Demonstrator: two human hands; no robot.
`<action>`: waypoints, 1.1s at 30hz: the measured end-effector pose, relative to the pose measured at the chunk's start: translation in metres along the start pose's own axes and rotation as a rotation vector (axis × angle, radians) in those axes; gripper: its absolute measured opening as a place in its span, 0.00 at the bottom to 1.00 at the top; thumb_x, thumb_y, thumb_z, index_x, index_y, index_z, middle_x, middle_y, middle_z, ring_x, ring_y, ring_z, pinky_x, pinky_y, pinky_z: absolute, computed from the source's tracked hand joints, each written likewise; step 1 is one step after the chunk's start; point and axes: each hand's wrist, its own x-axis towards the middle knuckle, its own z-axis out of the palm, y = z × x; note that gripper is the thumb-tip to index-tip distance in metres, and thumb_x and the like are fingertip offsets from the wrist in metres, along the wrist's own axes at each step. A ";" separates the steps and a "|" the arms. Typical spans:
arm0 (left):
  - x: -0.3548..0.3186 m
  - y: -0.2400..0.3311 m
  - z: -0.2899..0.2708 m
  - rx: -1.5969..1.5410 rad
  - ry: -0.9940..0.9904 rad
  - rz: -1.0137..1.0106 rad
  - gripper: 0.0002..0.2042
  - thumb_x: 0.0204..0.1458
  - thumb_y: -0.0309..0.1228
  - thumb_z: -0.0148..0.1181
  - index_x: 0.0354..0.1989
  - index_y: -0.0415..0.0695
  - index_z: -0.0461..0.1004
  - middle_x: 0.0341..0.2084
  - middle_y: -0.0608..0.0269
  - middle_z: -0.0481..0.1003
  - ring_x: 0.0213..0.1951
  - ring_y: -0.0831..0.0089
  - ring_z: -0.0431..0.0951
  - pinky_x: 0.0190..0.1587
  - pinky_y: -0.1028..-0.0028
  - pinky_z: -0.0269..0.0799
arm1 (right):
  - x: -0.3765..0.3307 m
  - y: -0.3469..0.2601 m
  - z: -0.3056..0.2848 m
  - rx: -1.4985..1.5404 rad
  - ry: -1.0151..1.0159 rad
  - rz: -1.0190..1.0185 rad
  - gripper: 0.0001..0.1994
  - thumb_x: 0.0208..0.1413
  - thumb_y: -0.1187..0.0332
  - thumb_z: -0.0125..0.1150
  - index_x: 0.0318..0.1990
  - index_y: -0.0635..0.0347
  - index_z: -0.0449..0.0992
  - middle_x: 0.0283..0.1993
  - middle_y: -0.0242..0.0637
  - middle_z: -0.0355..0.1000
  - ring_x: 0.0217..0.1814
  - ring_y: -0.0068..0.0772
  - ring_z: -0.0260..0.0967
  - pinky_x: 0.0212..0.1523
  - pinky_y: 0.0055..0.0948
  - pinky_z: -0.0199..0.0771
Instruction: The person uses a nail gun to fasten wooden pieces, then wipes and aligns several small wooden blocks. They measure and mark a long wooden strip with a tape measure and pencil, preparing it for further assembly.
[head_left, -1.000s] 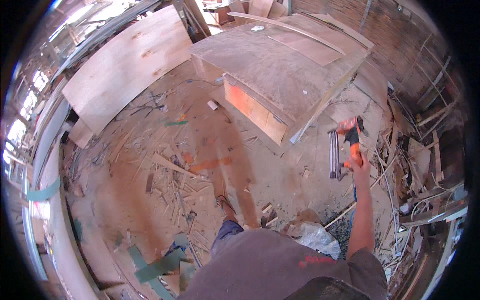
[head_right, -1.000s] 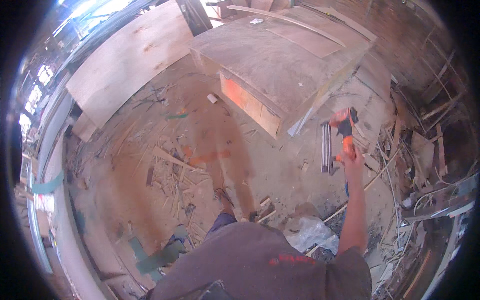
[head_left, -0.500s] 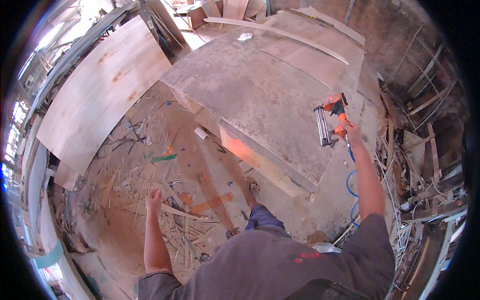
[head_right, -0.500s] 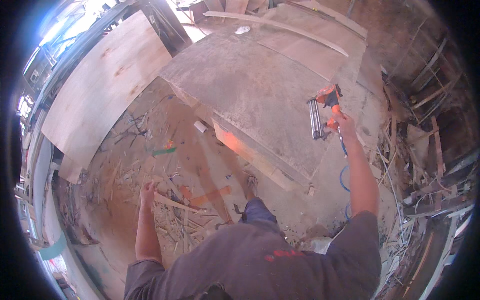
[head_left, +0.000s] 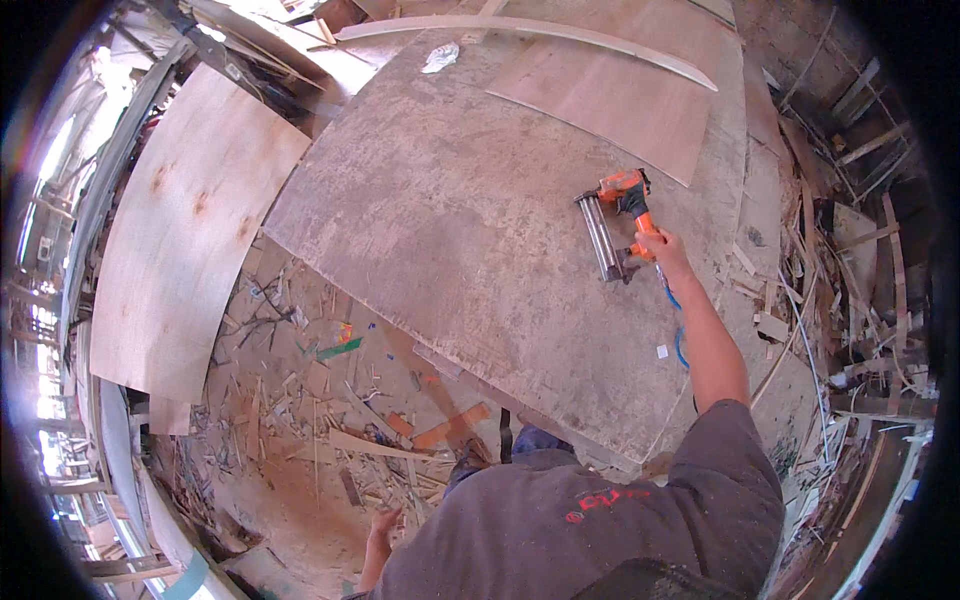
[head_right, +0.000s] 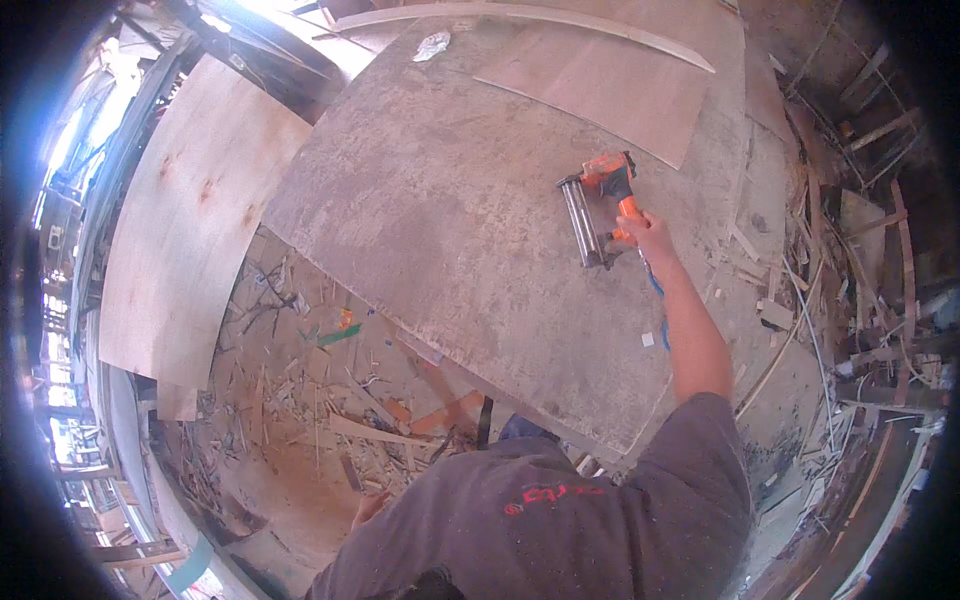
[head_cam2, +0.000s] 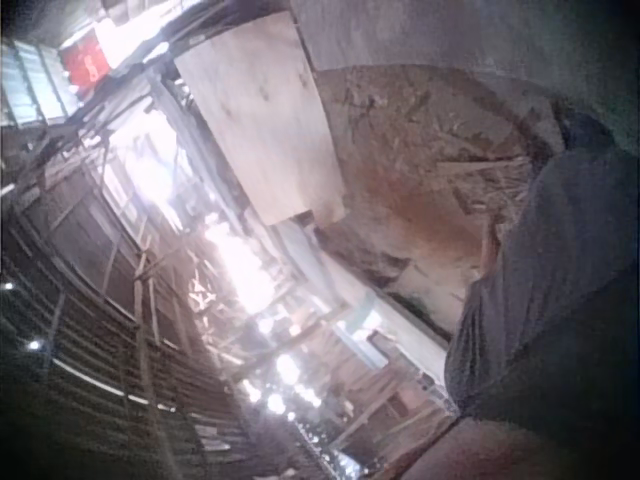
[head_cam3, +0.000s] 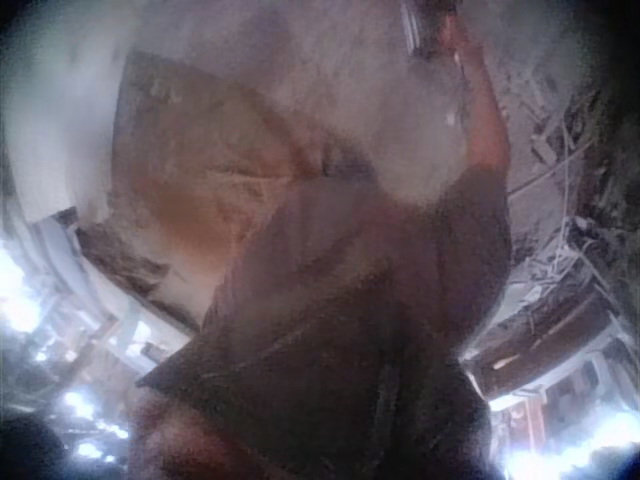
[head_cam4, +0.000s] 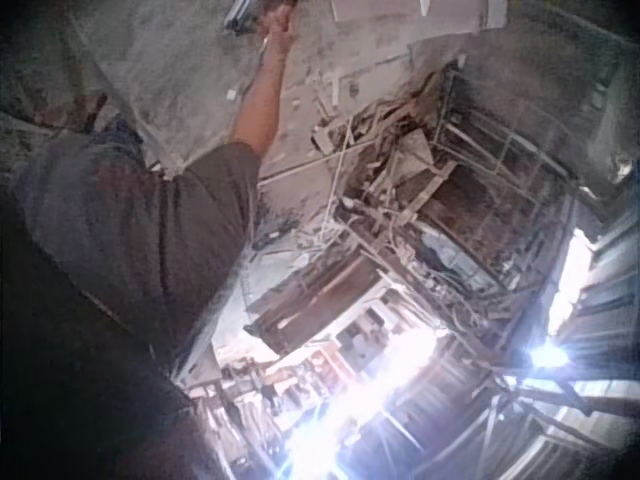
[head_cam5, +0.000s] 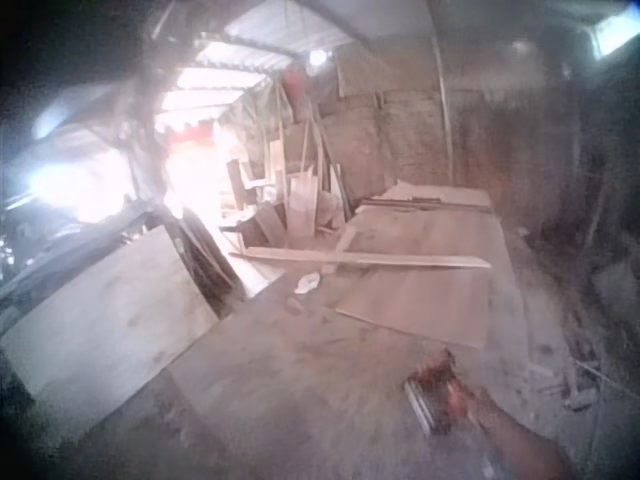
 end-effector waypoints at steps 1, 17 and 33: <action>-0.007 0.005 0.000 -0.052 0.018 -0.013 0.24 0.57 0.50 0.66 0.47 0.38 0.80 0.29 0.59 0.82 0.32 0.66 0.84 0.34 0.62 0.79 | 0.000 0.000 0.001 -0.097 0.022 -0.040 0.18 0.57 0.54 0.70 0.42 0.61 0.80 0.32 0.31 0.76 0.32 0.22 0.71 0.29 0.29 0.69; 0.036 0.195 -0.055 -0.299 0.134 0.347 0.21 0.59 0.42 0.68 0.48 0.35 0.79 0.32 0.58 0.82 0.33 0.73 0.82 0.36 0.72 0.81 | -0.002 -0.003 0.010 -0.315 0.229 0.007 0.31 0.51 0.48 0.74 0.52 0.66 0.80 0.44 0.41 0.80 0.45 0.31 0.78 0.48 0.31 0.76; 0.090 -0.005 -0.054 0.271 -0.009 0.290 0.19 0.57 0.48 0.63 0.51 0.50 0.81 0.43 0.59 0.84 0.47 0.60 0.84 0.51 0.63 0.80 | -0.060 -0.049 0.172 -1.213 0.502 -0.622 0.29 0.54 0.47 0.68 0.59 0.53 0.77 0.60 0.41 0.68 0.64 0.49 0.63 0.64 0.52 0.61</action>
